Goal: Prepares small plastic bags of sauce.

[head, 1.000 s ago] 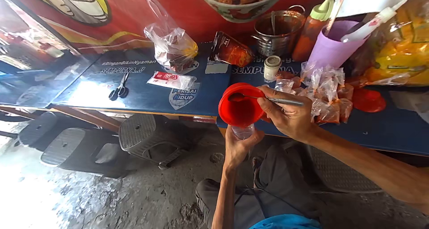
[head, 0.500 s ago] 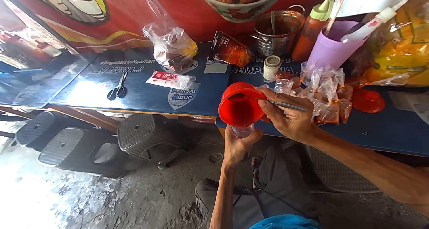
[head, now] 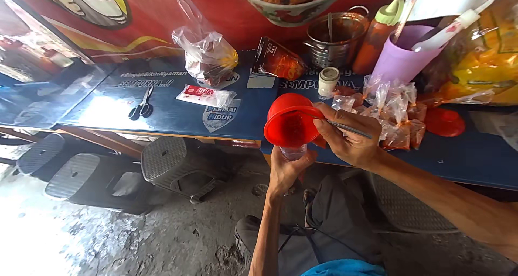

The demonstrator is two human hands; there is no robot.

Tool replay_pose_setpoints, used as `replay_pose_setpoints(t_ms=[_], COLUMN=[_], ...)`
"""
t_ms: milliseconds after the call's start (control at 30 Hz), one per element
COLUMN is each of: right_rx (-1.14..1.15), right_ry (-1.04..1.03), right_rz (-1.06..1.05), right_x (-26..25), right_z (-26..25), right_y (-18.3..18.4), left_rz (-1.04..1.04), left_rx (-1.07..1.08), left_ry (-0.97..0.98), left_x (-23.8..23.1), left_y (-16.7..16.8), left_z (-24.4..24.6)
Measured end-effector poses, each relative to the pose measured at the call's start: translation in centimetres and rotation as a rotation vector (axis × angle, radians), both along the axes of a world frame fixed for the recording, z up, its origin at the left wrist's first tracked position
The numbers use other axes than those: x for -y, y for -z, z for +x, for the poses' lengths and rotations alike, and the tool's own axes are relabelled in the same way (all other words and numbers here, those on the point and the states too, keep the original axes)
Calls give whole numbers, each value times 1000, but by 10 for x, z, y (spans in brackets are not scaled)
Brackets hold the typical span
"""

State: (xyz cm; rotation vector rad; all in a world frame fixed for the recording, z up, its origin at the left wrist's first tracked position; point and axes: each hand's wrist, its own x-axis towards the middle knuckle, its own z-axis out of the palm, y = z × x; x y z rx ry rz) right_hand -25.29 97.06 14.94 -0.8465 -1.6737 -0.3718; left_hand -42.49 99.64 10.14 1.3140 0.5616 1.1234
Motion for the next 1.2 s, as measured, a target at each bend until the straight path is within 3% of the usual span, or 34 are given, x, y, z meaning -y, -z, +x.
replay_pose_setpoints(t_ms=[1200], right_rx=[183], right_ry=[92], right_rz=[192], right_x=[-12], right_z=[15], right_y=[-6], left_rz=[47], left_rx=[-55], left_ry=[77], left_x=[-26], left_y=[-14], left_z=[7])
